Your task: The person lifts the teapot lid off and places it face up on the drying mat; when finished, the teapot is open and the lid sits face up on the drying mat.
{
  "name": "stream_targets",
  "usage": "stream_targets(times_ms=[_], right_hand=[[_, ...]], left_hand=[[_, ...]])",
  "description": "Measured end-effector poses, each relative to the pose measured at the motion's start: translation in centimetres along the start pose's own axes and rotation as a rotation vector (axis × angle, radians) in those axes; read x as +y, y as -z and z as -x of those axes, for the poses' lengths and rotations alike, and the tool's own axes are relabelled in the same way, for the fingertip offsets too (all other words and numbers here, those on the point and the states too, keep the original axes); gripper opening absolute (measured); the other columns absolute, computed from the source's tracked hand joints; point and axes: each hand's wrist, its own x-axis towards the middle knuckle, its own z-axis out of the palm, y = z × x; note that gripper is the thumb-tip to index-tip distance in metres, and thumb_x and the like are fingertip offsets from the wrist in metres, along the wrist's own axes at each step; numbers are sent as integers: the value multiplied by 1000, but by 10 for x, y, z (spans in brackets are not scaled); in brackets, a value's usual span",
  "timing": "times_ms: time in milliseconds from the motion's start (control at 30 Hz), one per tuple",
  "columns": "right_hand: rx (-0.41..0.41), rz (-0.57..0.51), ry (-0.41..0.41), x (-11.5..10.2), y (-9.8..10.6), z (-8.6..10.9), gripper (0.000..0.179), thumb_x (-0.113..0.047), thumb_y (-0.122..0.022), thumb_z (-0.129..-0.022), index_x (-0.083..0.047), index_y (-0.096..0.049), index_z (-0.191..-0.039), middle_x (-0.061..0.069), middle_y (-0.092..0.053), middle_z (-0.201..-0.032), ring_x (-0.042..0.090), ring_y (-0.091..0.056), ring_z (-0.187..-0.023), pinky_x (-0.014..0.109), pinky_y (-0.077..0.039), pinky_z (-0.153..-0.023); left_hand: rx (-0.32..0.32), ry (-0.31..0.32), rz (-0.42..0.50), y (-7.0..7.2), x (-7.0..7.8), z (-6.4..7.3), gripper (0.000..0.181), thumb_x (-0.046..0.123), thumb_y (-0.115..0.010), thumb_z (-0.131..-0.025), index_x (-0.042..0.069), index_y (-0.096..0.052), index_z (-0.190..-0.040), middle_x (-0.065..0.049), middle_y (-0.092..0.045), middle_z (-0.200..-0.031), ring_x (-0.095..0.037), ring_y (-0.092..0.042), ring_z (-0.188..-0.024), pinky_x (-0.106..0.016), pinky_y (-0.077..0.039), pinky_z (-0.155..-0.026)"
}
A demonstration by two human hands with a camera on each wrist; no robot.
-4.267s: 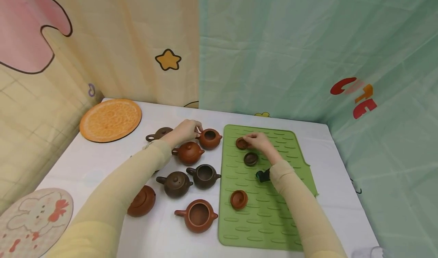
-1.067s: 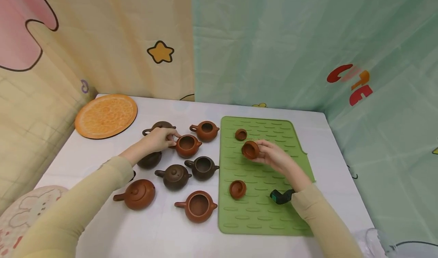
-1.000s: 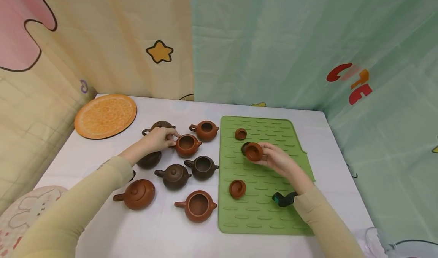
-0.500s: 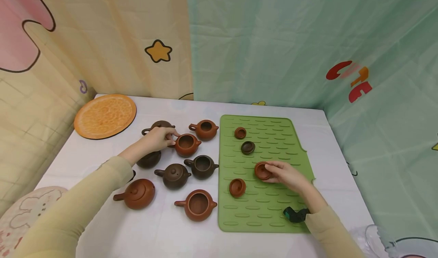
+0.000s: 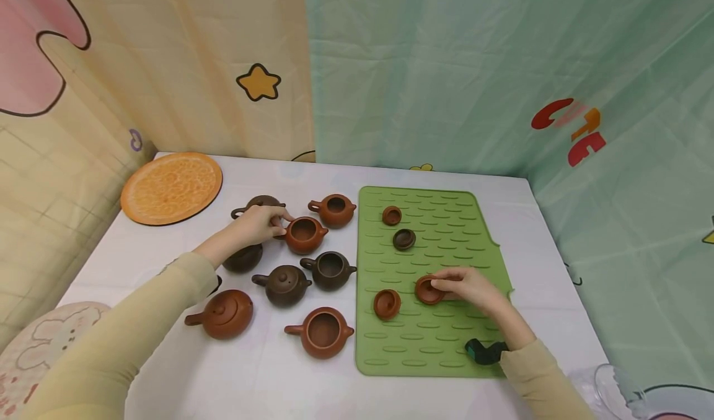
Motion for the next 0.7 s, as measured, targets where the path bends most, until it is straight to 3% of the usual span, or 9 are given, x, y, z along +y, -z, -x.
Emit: stream_targets(times_ms=[100,433,700], right_hand=[[11,34,8,1,-1,1,44,-28,-69,-93,4,-64,-123,13,-70,-115,13,-67,-98,35,-56,-88],[-2,13,26,3,-5,3,50,-23,-65,-96,10,-55,-132,26,-63,-127,28,-67,-109,32,-56,-89],[13,102,33,-1,-6,0,50,-29,-64,-96,5,-57,-132,22,-66,-124,26,-67,-108,34,-56,-88]], left_hand=[[1,0,1,0,0,0,25,11,-73,-89,9,-71,-114,-4,-68,-81,-15,-57,-70,-29,-44,-65],[7,-17,-4,0,1,1,26,11,-73,-89,9,-71,-115,-4,-68,-81,-15,-57,-70,-29,-45,-65],[-12,-43,-25,1,-3,1,30,11,-71,-91,7,-68,-121,-5,-71,-88,-15,-60,-75,-31,-49,-67]])
